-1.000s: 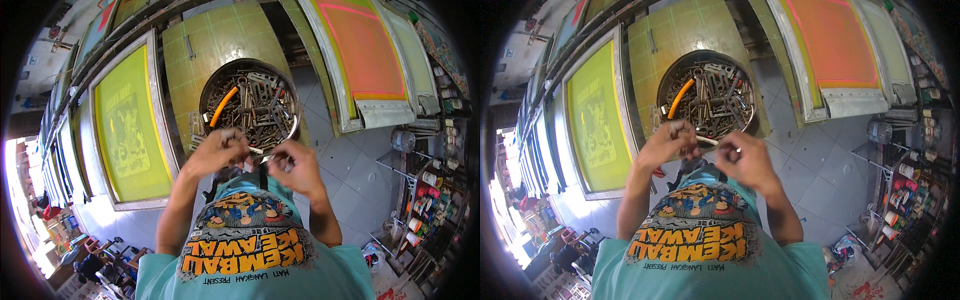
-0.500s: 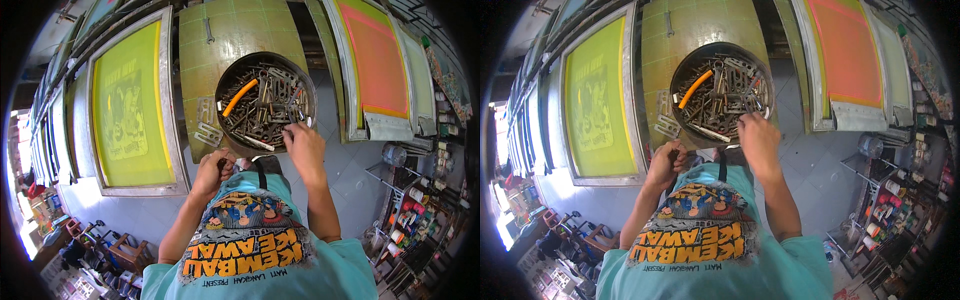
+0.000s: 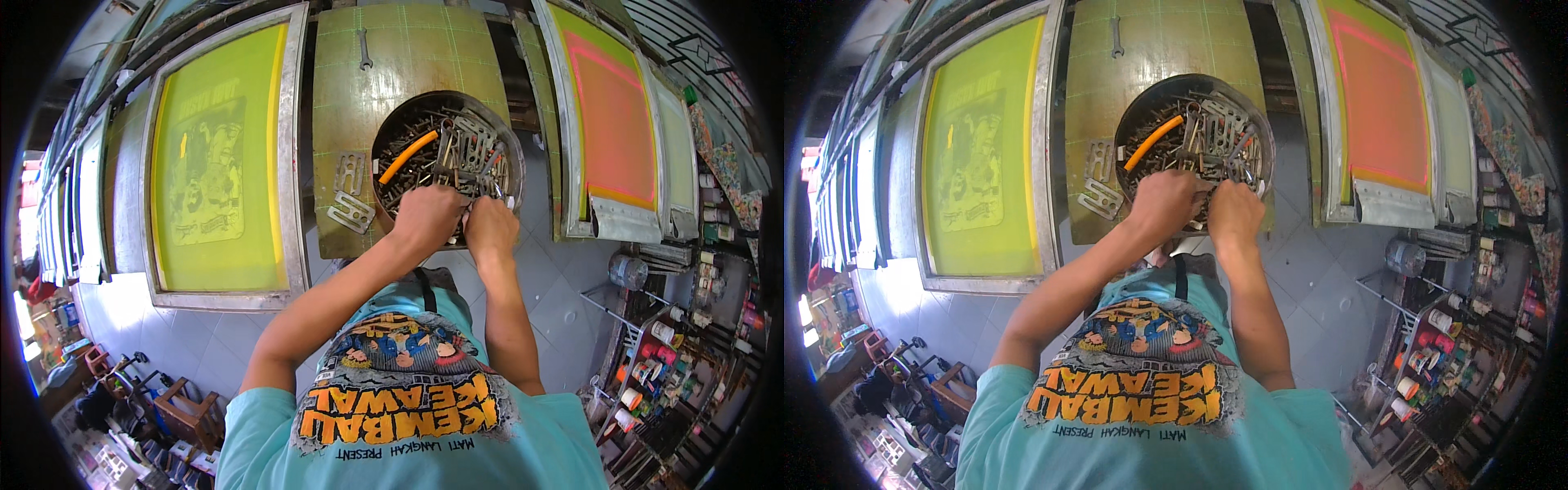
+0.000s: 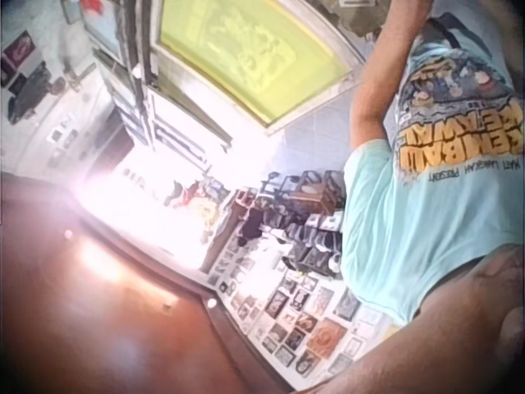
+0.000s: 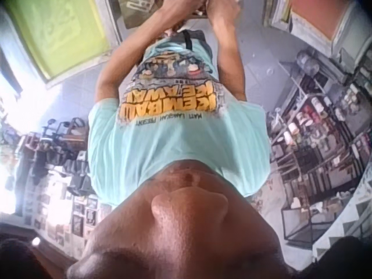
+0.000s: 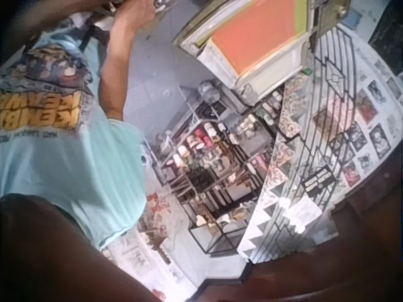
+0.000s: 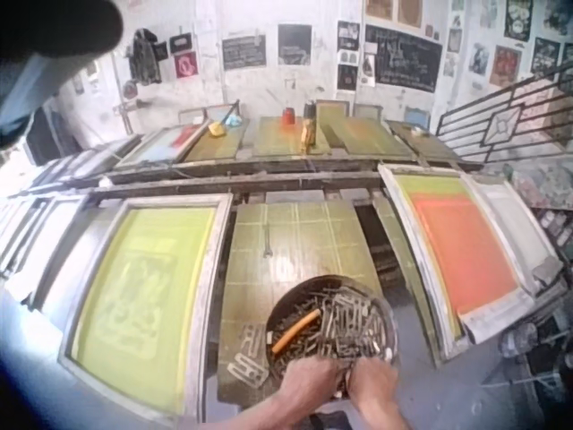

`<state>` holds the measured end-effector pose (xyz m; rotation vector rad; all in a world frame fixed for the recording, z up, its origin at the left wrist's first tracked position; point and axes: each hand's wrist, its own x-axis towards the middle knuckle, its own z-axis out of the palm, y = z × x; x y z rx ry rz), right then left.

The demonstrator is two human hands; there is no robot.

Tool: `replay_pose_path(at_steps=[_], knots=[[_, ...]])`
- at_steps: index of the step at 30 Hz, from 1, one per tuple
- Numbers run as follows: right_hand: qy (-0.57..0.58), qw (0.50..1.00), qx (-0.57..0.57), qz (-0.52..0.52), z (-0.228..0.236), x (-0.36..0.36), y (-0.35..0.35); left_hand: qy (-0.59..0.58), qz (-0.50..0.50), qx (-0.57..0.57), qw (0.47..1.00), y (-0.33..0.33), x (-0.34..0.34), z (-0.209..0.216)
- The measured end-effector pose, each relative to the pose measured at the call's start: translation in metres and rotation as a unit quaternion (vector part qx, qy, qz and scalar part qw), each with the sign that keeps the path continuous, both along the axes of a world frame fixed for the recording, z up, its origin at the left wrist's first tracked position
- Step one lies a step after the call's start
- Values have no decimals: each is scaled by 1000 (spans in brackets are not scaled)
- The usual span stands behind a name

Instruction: The person positions a large green screen printing frame onto a metal workbench and secures it using clamps. They use a wrench to tighten the clamps at the top of the frame, ensuring it is firmly held in place for the printing process.

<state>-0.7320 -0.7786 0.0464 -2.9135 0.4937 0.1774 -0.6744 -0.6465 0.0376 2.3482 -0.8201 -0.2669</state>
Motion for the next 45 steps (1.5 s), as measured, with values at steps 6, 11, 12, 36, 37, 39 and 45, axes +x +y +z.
replay_pose_path(at_steps=[6,11,12,36,37,39,45], knots=[[-105,991,69,-51,29,-20,-12,-37,-65,100,992,-21,10,2],[-162,959,176,-150,59,-50,-38,-68,-126,114,983,-28,4,-16],[-169,954,188,-161,61,-53,-40,-73,-137,136,978,-31,4,-11],[-118,967,219,-49,46,-64,-51,-181,-85,163,966,-55,-21,-37],[-111,967,225,-49,47,-63,-53,-184,-92,170,964,-55,-19,-34],[-113,967,226,-45,50,-62,-52,-190,-109,182,959,-55,-19,-31],[-143,961,233,-37,56,-66,-47,-180,-119,195,957,-60,-2,-37]])
